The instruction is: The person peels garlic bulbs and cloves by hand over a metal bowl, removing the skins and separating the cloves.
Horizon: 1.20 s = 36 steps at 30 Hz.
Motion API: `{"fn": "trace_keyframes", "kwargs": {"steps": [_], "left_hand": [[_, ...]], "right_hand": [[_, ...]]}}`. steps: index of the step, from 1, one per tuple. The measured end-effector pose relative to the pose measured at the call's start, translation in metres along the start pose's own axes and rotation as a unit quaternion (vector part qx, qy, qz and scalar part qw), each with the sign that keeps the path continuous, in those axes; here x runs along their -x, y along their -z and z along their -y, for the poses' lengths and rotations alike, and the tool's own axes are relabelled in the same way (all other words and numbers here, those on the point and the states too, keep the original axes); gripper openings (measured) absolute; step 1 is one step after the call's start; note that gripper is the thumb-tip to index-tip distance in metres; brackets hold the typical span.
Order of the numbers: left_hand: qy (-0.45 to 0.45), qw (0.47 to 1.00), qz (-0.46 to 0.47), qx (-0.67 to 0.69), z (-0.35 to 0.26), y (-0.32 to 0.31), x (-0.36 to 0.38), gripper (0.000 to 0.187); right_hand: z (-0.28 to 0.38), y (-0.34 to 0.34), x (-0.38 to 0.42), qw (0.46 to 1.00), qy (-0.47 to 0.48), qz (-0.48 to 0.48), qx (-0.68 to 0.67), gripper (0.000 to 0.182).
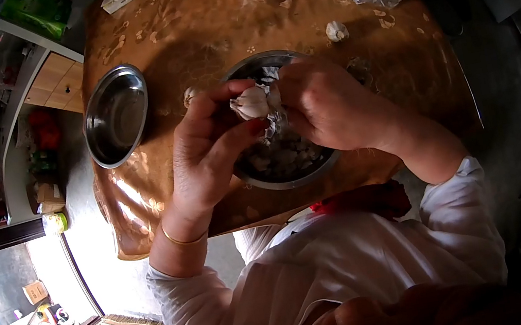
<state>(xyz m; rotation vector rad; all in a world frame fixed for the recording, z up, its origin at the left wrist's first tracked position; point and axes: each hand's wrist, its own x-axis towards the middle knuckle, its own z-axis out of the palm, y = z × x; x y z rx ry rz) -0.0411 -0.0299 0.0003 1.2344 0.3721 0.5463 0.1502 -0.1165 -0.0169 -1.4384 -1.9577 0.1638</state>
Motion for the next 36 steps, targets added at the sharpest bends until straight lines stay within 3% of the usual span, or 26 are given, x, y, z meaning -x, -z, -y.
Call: {"fn": "trace_keyframes", "kwargs": {"steps": [5, 14, 20, 23, 29, 36], "left_hand": [[-0.008, 1.0, 0.0, 0.02, 0.0, -0.001, -0.002, 0.045], [-0.047, 0.991, 0.013, -0.121, 0.008, 0.003, -0.003, 0.048], [-0.054, 0.985, -0.014, -0.164, 0.011, 0.001, -0.004, 0.049], [-0.106, 0.956, 0.011, -0.274, 0.014, 0.006, -0.007, 0.049], [-0.125, 0.935, 0.019, -0.332, 0.012, 0.006, -0.007, 0.047], [-0.049, 0.99, 0.031, -0.125, 0.005, 0.001, 0.0, 0.049]], "right_hand": [[-0.002, -0.002, 0.002, 0.996, -0.004, 0.062, 0.07, 0.022], [-0.002, -0.004, 0.007, 0.985, 0.038, 0.04, 0.163, 0.021], [0.007, 0.013, -0.001, 0.999, -0.027, -0.004, 0.042, 0.024], [0.008, 0.011, -0.001, 0.999, -0.036, -0.027, -0.006, 0.019], [0.009, 0.006, -0.001, 0.997, -0.023, -0.021, -0.075, 0.013], [0.004, 0.004, 0.0, 1.0, -0.013, -0.01, -0.018, 0.015]]}}
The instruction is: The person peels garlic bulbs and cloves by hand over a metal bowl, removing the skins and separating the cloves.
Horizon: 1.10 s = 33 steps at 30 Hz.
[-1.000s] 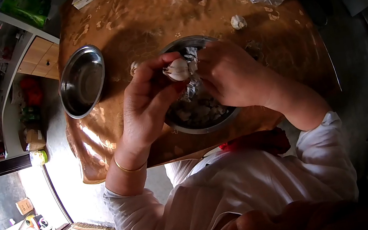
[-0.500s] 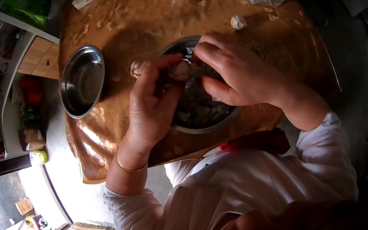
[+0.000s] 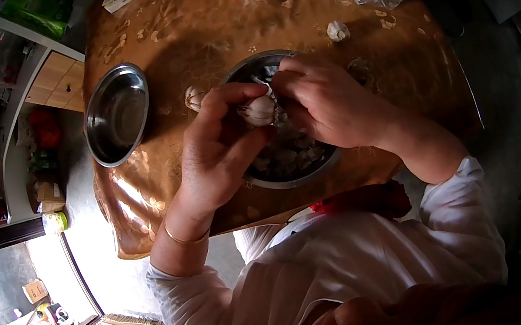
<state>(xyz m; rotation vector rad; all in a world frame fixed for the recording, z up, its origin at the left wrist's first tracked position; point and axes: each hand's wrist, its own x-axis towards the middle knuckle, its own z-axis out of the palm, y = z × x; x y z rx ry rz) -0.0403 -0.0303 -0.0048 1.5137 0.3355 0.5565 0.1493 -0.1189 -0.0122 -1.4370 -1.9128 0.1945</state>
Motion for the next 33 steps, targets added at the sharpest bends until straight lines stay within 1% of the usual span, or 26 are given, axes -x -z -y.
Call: {"fn": "trace_keyframes", "kwargs": {"steps": [2, 5, 8, 11, 14, 17, 20, 23, 29, 32, 33], "left_hand": [[-0.004, 1.0, -0.005, 0.015, -0.001, 0.0, 0.0, 0.05], [0.0, 0.999, -0.042, -0.011, -0.001, -0.005, -0.002, 0.049], [-0.018, 0.991, -0.054, -0.125, 0.007, -0.001, -0.002, 0.047], [-0.093, 0.962, -0.055, -0.249, 0.009, 0.001, -0.005, 0.045], [-0.136, 0.942, -0.046, -0.304, 0.009, 0.001, -0.006, 0.046], [-0.196, 0.921, -0.034, -0.334, 0.008, 0.001, -0.007, 0.047], [-0.214, 0.91, -0.042, -0.354, 0.01, 0.001, -0.006, 0.048], [-0.211, 0.915, -0.049, -0.342, 0.011, 0.0, -0.005, 0.048], [-0.201, 0.92, -0.045, -0.333, 0.011, 0.001, -0.005, 0.047], [-0.116, 0.964, -0.065, -0.232, 0.016, -0.002, -0.001, 0.045], [-0.085, 0.976, -0.055, -0.195, 0.014, -0.003, 0.0, 0.045]], "right_hand": [[-0.004, -0.001, 0.001, 1.0, 0.017, 0.012, 0.009, 0.017], [-0.005, -0.005, 0.003, 0.999, 0.022, -0.007, 0.032, 0.018], [0.001, 0.003, -0.001, 1.0, 0.016, 0.014, -0.019, 0.015], [0.002, 0.003, -0.001, 0.999, 0.008, 0.019, -0.042, 0.014], [0.002, 0.001, 0.0, 0.999, 0.011, 0.012, -0.047, 0.013], [0.001, 0.0, 0.001, 0.999, 0.009, 0.014, -0.051, 0.014], [-0.001, -0.004, 0.002, 0.999, 0.026, -0.002, -0.043, 0.014], [-0.002, -0.004, 0.002, 0.998, 0.033, -0.004, -0.049, 0.013], [0.0, -0.003, 0.004, 0.998, -0.006, 0.009, -0.069, 0.011], [0.0, -0.003, 0.003, 0.998, 0.016, -0.01, -0.068, 0.009], [0.0, -0.003, 0.002, 0.998, 0.008, -0.007, -0.068, 0.009]]}}
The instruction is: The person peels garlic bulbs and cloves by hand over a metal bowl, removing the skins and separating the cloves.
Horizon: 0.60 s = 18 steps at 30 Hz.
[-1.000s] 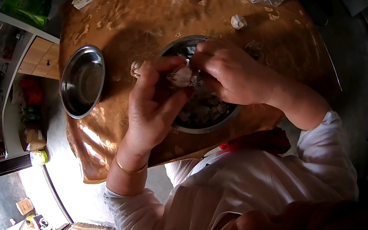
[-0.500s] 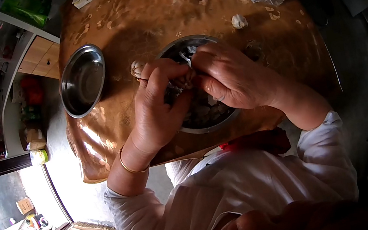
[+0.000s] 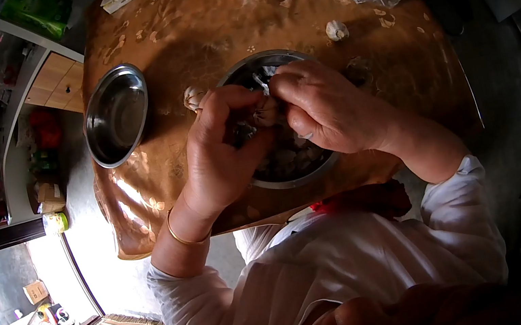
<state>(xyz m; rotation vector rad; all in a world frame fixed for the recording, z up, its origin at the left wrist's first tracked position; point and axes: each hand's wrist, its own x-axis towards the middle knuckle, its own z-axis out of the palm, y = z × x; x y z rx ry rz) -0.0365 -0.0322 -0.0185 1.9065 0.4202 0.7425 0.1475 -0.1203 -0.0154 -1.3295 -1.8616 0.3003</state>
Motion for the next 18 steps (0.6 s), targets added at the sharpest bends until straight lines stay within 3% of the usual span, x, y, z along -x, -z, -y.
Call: {"fn": "trace_keyframes", "kwargs": {"steps": [5, 8, 11, 18], "left_hand": [[0.114, 0.982, 0.03, 0.145, -0.011, 0.004, -0.004, 0.044], [0.14, 0.978, 0.057, 0.142, -0.014, 0.008, -0.006, 0.044], [0.189, 0.94, 0.038, 0.281, -0.01, 0.009, -0.005, 0.042], [0.197, 0.924, 0.037, 0.326, -0.011, 0.011, -0.008, 0.039]], "right_hand": [[0.002, 0.005, -0.002, 0.999, -0.023, 0.02, -0.008, 0.009], [0.003, 0.007, -0.003, 0.999, -0.027, 0.026, 0.0, 0.009], [0.0, 0.002, -0.001, 1.0, -0.006, -0.002, 0.027, 0.009], [0.004, 0.006, -0.002, 0.996, 0.004, 0.003, 0.087, 0.009]]}}
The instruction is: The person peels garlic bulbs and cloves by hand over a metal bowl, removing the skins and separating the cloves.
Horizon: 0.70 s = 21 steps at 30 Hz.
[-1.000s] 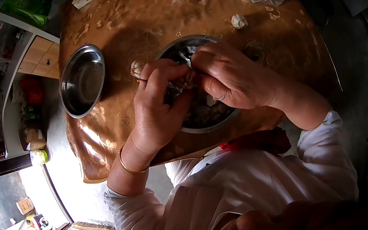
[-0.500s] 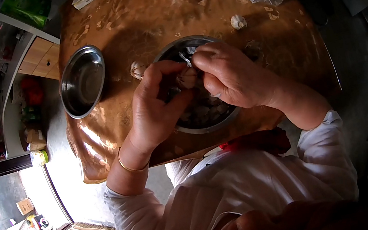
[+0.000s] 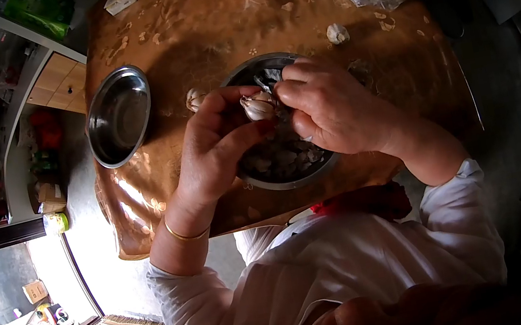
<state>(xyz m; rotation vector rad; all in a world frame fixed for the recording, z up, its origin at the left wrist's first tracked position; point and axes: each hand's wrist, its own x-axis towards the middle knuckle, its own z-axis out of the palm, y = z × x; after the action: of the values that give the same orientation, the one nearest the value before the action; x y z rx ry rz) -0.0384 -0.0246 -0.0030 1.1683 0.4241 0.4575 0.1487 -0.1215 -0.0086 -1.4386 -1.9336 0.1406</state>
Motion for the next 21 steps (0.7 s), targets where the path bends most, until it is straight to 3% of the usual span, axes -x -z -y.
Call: {"fn": "trace_keyframes", "kwargs": {"steps": [11, 14, 17, 21], "left_hand": [[0.017, 0.989, 0.01, 0.146, 0.007, 0.006, -0.002, 0.032], [-0.035, 0.987, 0.037, 0.154, -0.003, 0.013, -0.001, 0.034], [-0.031, 0.995, 0.031, 0.087, -0.002, 0.008, -0.001, 0.038], [-0.05, 0.998, 0.019, 0.028, 0.003, 0.003, 0.001, 0.043]], "right_hand": [[0.004, 0.007, 0.001, 0.999, 0.009, 0.024, 0.024, 0.008], [-0.002, 0.002, 0.001, 1.0, 0.009, 0.014, 0.003, 0.009], [-0.001, 0.002, 0.001, 0.999, 0.001, -0.02, -0.03, 0.009], [-0.002, 0.005, 0.001, 1.0, -0.012, 0.004, -0.026, 0.011]]}}
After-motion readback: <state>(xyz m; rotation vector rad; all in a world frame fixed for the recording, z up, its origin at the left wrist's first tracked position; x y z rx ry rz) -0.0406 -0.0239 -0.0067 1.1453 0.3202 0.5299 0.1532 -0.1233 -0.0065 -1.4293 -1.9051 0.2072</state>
